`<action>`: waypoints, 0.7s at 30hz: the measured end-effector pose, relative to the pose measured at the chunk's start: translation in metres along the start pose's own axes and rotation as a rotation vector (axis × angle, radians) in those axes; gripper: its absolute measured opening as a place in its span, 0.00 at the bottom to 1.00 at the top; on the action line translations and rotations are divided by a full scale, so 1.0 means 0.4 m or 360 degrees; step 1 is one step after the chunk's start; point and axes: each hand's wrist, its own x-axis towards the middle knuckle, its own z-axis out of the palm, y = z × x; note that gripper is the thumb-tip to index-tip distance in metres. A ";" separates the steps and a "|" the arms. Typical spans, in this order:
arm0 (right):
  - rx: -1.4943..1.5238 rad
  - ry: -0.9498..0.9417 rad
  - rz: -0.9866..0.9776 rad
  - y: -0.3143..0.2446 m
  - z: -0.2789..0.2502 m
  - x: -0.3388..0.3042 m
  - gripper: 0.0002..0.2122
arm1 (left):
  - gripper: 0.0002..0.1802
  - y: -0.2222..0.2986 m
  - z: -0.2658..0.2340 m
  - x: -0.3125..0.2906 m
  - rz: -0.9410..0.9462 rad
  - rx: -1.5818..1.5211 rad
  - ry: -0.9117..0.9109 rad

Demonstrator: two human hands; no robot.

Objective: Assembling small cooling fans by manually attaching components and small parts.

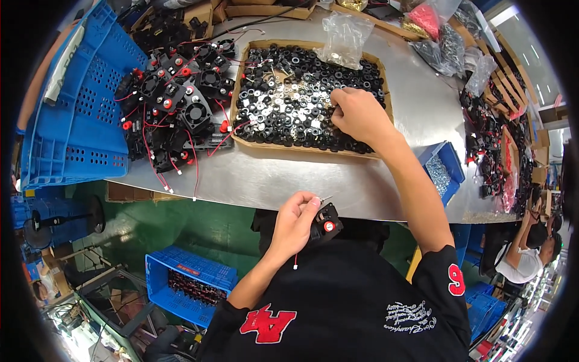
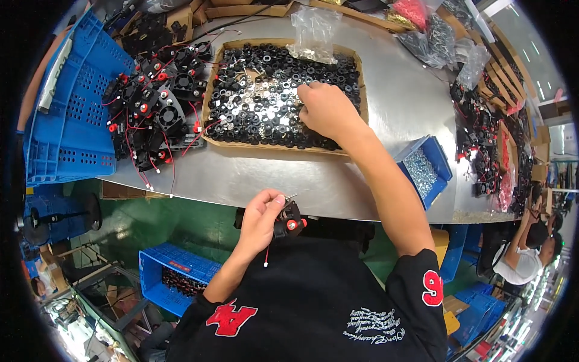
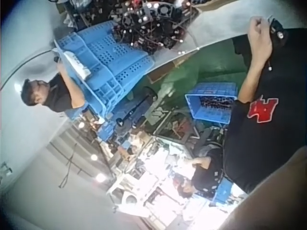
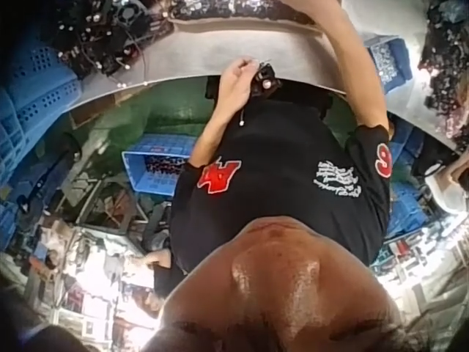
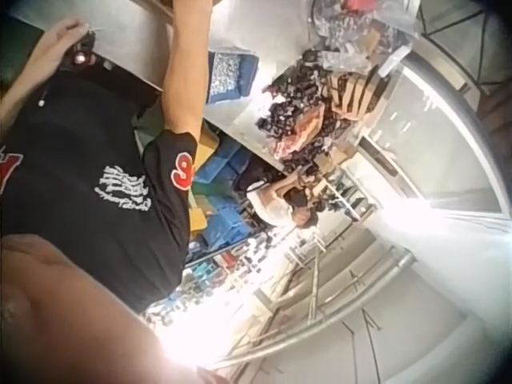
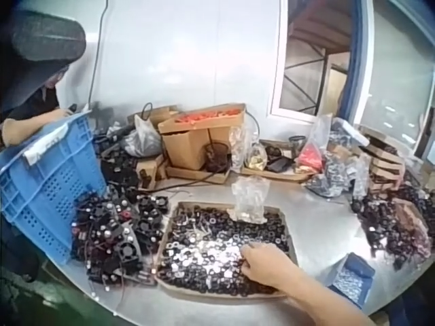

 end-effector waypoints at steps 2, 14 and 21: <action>0.0071 0.0001 -0.0002 0.002 -0.006 0.000 0.05 | 0.10 0.007 0.005 -0.002 -0.0002 -0.0054 0.0003; 0.0271 0.0181 0.0109 0.020 -0.016 -0.009 0.06 | 0.11 0.008 0.006 0.001 0.0022 0.0020 -0.0001; 0.1004 -0.0041 0.0784 0.038 -0.062 -0.031 0.09 | 0.10 0.015 0.008 -0.004 0.0033 0.0002 0.0024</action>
